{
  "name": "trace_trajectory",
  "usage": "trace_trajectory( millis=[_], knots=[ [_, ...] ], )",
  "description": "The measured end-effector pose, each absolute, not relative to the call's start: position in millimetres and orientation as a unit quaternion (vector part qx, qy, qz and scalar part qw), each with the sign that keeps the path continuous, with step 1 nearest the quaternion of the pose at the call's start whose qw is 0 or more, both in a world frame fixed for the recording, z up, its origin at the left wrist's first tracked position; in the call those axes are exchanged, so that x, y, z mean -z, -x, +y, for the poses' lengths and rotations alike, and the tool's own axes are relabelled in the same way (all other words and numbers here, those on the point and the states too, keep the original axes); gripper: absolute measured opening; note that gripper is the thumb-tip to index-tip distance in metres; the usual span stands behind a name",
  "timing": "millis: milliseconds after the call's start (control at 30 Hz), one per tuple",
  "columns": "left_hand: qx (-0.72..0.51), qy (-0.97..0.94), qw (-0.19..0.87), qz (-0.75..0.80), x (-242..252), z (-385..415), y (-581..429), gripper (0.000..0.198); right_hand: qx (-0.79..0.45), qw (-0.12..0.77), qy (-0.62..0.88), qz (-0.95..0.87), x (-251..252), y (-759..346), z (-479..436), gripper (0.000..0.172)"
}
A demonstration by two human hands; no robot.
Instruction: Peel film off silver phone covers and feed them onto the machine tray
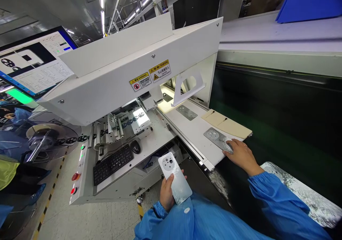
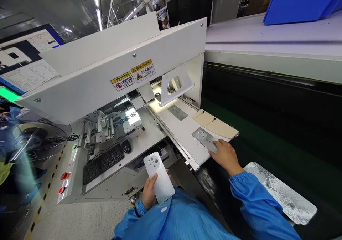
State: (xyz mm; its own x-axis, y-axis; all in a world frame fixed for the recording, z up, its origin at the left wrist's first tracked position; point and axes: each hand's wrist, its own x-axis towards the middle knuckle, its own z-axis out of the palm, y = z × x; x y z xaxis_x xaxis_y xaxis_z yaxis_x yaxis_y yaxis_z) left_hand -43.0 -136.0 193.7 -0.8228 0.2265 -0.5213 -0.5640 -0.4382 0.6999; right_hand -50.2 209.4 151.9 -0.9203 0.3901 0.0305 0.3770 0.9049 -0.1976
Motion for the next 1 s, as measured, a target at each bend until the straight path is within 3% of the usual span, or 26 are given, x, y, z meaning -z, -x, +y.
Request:
trace_trajectory(
  millis=[233, 500, 1000],
  knots=[
    [-0.828, 0.182, 0.238, 0.474, -190, -135, 44, 0.100, -0.094, 0.099, 0.145, -0.980, -142, 49, 200, 0.053],
    [-0.828, 0.168, 0.250, 0.472, -188, -136, 45, 0.096, -0.105, 0.034, 0.106, -0.988, -128, 58, 161, 0.063],
    [-0.824, 0.179, 0.237, 0.482, -186, -137, 47, 0.102, -0.115, 0.041, 0.121, -0.985, -123, 73, 167, 0.066]
  ],
)
